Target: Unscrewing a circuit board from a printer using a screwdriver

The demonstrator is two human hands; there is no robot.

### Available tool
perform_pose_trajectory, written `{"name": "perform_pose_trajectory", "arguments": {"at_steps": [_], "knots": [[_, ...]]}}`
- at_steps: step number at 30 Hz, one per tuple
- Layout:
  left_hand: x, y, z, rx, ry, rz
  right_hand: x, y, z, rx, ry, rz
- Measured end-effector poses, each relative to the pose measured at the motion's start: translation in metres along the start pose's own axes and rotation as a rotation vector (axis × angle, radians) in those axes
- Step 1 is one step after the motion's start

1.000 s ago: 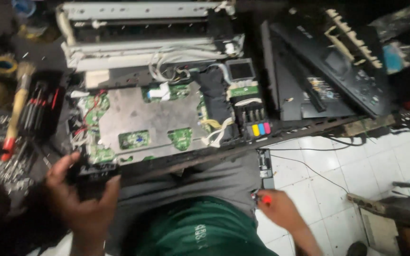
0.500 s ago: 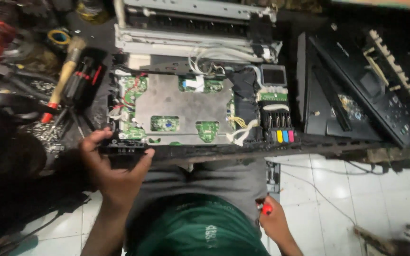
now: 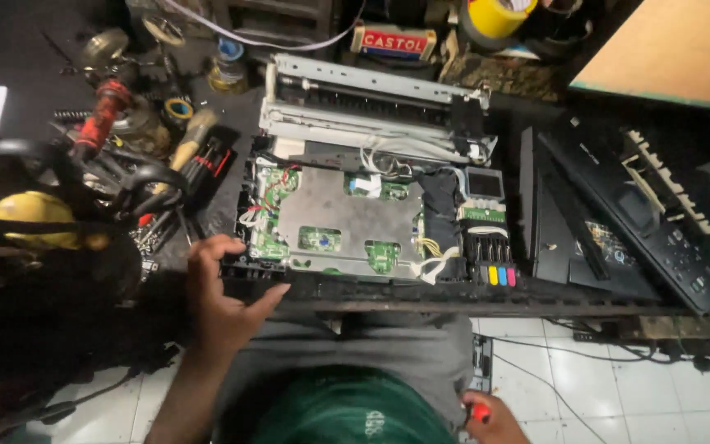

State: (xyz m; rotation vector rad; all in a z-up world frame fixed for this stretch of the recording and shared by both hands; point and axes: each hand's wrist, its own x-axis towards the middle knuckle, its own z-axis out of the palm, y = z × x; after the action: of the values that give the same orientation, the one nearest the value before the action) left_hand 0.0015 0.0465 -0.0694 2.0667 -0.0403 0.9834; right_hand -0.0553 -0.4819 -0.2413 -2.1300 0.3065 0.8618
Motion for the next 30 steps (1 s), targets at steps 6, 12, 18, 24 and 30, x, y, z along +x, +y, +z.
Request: {"name": "perform_pose_trajectory", "arguments": {"at_steps": [6,12,18,24,30], "knots": [[0.008,-0.002,-0.018,-0.042,-0.072,-0.059,-0.096,-0.216,-0.056,-0.028,0.606,0.099],[0.003,-0.003,0.002,0.096,0.023,-0.084,-0.132,-0.33,-0.044,0.061,0.557,0.029],[-0.001,0.027,0.014,0.107,0.177,-0.161,-0.091,-0.305,-0.036,0.106,0.552,-0.054],[0.001,0.032,0.011,0.045,0.19,-0.154,-0.08,-0.303,-0.032,0.132,0.634,-0.142],[0.005,0.03,0.015,0.006,0.178,-0.113,-0.009,-0.226,-0.054,-0.069,0.865,-0.318]]}}
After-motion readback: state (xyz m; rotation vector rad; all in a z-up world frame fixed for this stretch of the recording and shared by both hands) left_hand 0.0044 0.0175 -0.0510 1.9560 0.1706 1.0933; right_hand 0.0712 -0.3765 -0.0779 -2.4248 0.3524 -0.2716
